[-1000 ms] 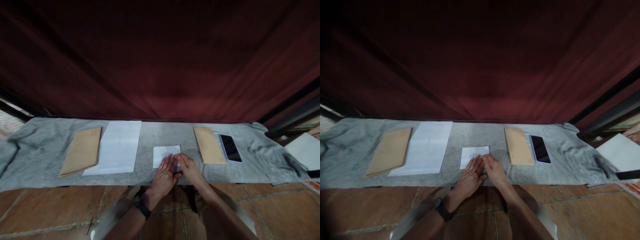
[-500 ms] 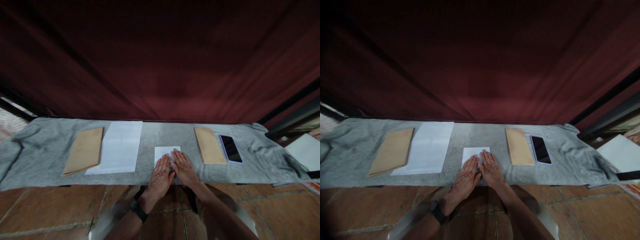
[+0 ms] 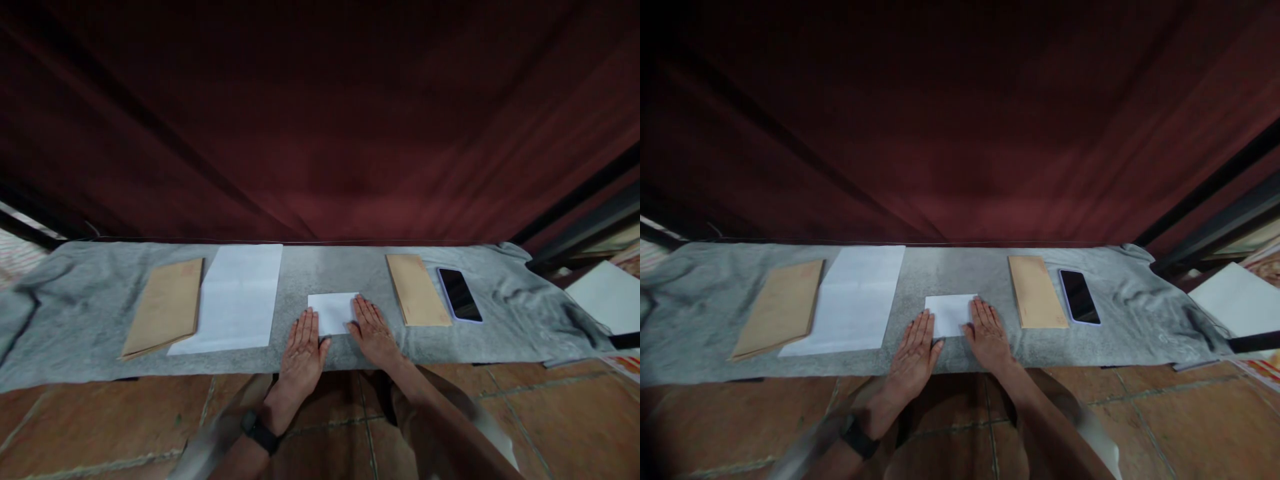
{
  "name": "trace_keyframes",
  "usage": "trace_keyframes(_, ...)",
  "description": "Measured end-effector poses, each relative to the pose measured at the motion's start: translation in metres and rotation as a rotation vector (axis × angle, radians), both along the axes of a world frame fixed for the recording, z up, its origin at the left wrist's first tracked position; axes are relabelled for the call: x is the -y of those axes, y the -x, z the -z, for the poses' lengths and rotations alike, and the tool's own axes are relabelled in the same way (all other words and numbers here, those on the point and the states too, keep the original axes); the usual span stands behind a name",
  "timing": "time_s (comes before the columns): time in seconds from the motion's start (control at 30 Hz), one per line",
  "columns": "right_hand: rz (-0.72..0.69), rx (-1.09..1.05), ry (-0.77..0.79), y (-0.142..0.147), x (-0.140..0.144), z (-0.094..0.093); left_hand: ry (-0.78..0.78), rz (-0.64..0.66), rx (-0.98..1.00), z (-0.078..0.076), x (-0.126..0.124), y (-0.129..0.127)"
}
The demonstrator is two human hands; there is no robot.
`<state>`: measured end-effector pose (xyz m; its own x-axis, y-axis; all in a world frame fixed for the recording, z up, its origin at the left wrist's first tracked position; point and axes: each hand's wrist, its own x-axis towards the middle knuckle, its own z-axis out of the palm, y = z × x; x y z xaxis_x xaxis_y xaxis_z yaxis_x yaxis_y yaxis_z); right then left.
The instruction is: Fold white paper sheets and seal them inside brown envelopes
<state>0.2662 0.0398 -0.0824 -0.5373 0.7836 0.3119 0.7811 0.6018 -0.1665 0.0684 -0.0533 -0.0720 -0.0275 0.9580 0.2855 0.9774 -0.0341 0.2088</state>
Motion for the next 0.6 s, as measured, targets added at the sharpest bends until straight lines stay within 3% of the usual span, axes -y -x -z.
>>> trace_keyframes(0.13, 0.008, 0.003, 0.001, 0.000, 0.000, 0.000, 0.005, -0.003, -0.024, -0.009, -0.013, -0.012)
trace_keyframes(0.3, 0.028, -0.005, 0.068, 0.002, -0.004, -0.004, 0.002, 0.112, -0.005, -0.017, -0.042, -0.037)
trace_keyframes(0.47, 0.041, -0.049, 0.142, 0.004, -0.013, -0.015, 0.025, 0.129, -0.009, -0.008, -0.053, -0.049)
trace_keyframes(0.6, -0.082, -0.066, 0.191, 0.017, -0.010, -0.023, 0.017, 0.147, -0.040, 0.007, -0.051, -0.046)
